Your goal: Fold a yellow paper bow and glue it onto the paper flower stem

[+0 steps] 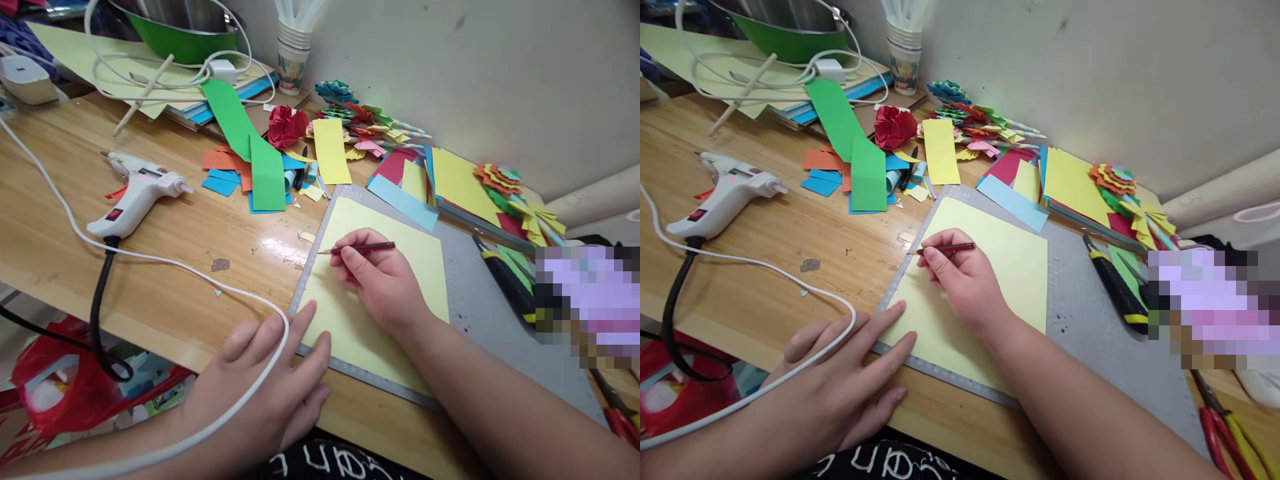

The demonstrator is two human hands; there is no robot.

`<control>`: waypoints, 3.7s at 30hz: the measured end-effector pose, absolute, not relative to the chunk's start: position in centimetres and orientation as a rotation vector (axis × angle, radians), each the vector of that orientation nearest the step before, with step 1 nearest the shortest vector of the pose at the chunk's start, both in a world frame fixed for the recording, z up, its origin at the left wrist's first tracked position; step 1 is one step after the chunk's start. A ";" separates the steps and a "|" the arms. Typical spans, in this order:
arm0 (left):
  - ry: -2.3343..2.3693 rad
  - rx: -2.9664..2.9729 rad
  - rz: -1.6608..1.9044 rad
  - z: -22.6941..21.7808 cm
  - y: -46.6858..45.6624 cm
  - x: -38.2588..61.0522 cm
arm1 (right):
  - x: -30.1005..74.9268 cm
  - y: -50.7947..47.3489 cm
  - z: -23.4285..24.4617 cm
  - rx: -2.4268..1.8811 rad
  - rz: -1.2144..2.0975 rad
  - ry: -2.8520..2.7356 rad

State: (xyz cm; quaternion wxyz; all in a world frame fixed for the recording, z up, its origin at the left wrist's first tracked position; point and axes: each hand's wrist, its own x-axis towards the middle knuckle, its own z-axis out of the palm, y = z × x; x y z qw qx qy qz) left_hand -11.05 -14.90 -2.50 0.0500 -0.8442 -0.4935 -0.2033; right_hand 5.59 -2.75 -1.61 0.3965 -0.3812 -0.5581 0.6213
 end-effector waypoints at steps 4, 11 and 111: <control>-1.476 -2.659 -0.560 -2.5 -15.0 -11.2 | 6.8 -4.6 -0.9 -1.047 1.678 -1.183; -1.576 -2.729 -0.700 -1.3 -14.2 -11.7 | 8.4 -10.3 -0.3 -1.233 1.661 -1.248; -2.374 -2.305 -0.153 0.9 -8.9 -9.9 | 24.4 -5.2 -3.6 -1.408 -0.110 -2.341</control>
